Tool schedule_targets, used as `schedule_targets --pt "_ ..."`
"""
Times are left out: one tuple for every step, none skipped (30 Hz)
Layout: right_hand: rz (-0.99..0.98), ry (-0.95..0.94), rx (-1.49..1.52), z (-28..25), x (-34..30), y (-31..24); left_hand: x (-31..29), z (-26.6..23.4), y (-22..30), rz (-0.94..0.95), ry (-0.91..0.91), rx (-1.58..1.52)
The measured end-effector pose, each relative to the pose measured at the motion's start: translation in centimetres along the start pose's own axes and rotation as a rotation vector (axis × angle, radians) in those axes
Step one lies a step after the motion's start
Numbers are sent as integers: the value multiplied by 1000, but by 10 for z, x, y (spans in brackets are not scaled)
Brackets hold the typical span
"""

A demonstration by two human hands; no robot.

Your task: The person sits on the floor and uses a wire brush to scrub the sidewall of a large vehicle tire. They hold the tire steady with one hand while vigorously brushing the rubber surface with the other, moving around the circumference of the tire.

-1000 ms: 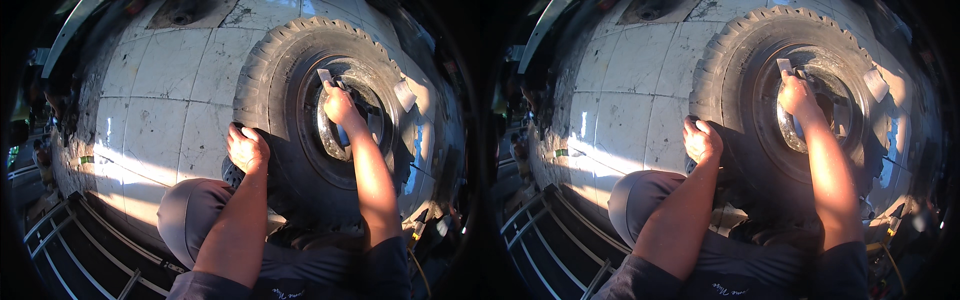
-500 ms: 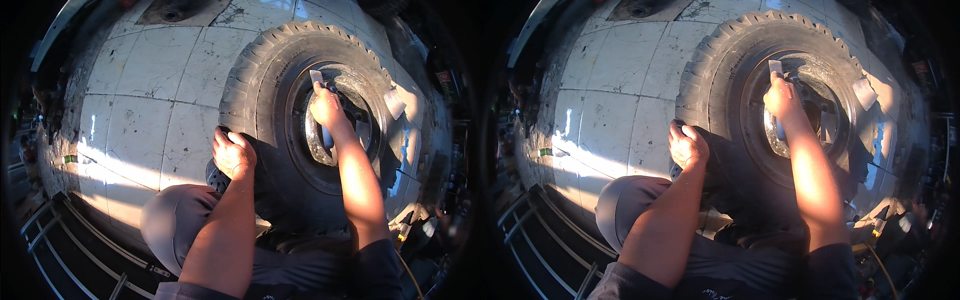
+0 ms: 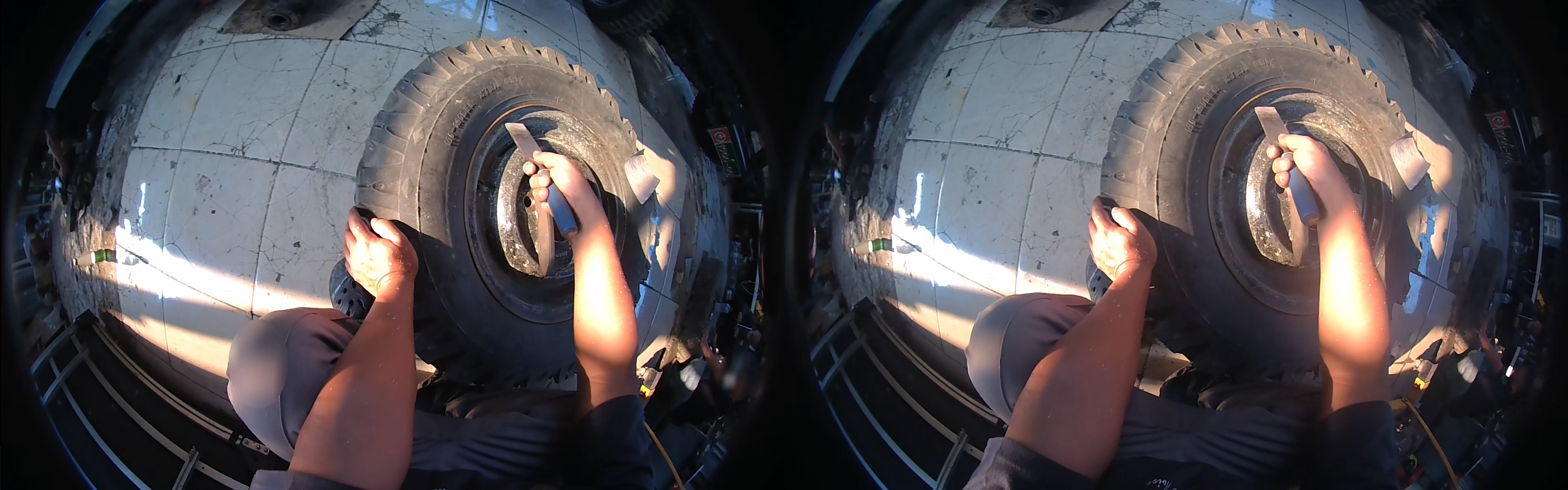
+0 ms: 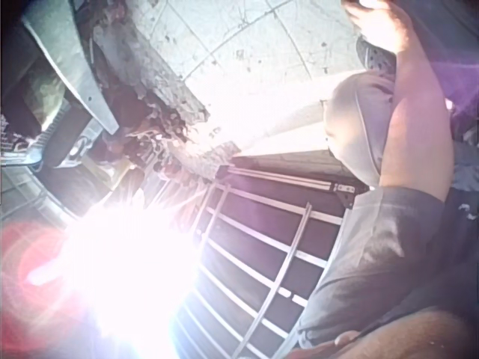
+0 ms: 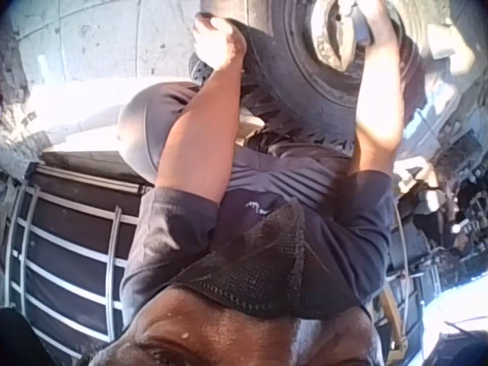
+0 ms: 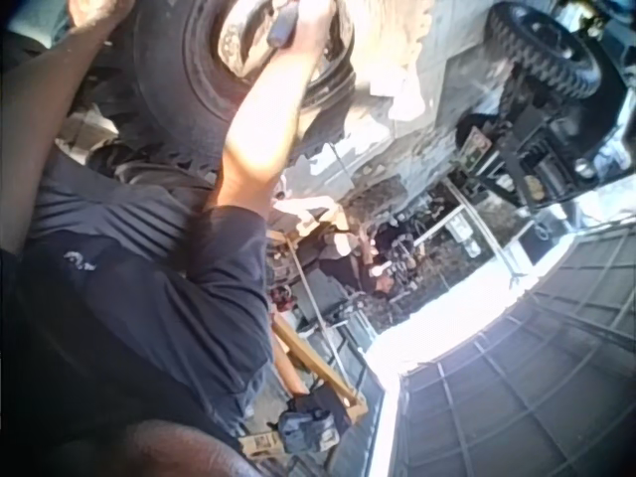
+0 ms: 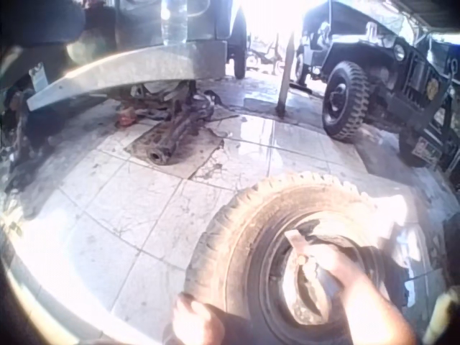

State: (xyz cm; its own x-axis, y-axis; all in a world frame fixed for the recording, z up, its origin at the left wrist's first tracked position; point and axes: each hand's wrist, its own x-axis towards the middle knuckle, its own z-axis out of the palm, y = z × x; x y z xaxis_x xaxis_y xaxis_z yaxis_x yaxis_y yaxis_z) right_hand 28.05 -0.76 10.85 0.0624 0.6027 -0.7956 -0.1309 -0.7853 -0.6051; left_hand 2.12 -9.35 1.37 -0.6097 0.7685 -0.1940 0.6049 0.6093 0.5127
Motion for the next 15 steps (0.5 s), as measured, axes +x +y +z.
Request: schedule_targets --pt "25 -61 77 -4 4 2 0 1 1 3 -1 3" --pt "51 -123 155 -8 9 3 0 2 1 6 -1 6" --pt "69 -179 202 -11 13 4 0 2 1 7 2 1" --pt "86 -234 250 -13 17 4 0 2 1 7 5 -5" --pt "104 -289 298 -16 22 3 0 2 0 8 8 -11" --pt "115 -363 346 -18 26 -1 0 1 1 4 3 -8" --pt "102 -319 407 -19 31 -4 0 0 3 1 -3 -5" --pt "88 -275 468 -20 36 -7 0 0 4 -2 -10 -3" --pt "70 -232 526 -20 37 -10 0 1 4 -1 -7 -5" --pt "75 -233 601 -21 39 -9 0 2 3 0 -5 -7" --pt "72 -247 559 -21 39 -5 -1 3 2 2 -4 -10" --pt "72 -266 516 -18 39 1 -1 2 2 -4 -5 -16" --pt "72 -283 473 -16 39 4 0 1 2 -9 -6 -22" --pt "100 -315 468 -19 38 2 0 0 3 -14 -7 -28" --pt "95 -269 460 -20 37 -2 0 -1 3 -16 -13 -18"
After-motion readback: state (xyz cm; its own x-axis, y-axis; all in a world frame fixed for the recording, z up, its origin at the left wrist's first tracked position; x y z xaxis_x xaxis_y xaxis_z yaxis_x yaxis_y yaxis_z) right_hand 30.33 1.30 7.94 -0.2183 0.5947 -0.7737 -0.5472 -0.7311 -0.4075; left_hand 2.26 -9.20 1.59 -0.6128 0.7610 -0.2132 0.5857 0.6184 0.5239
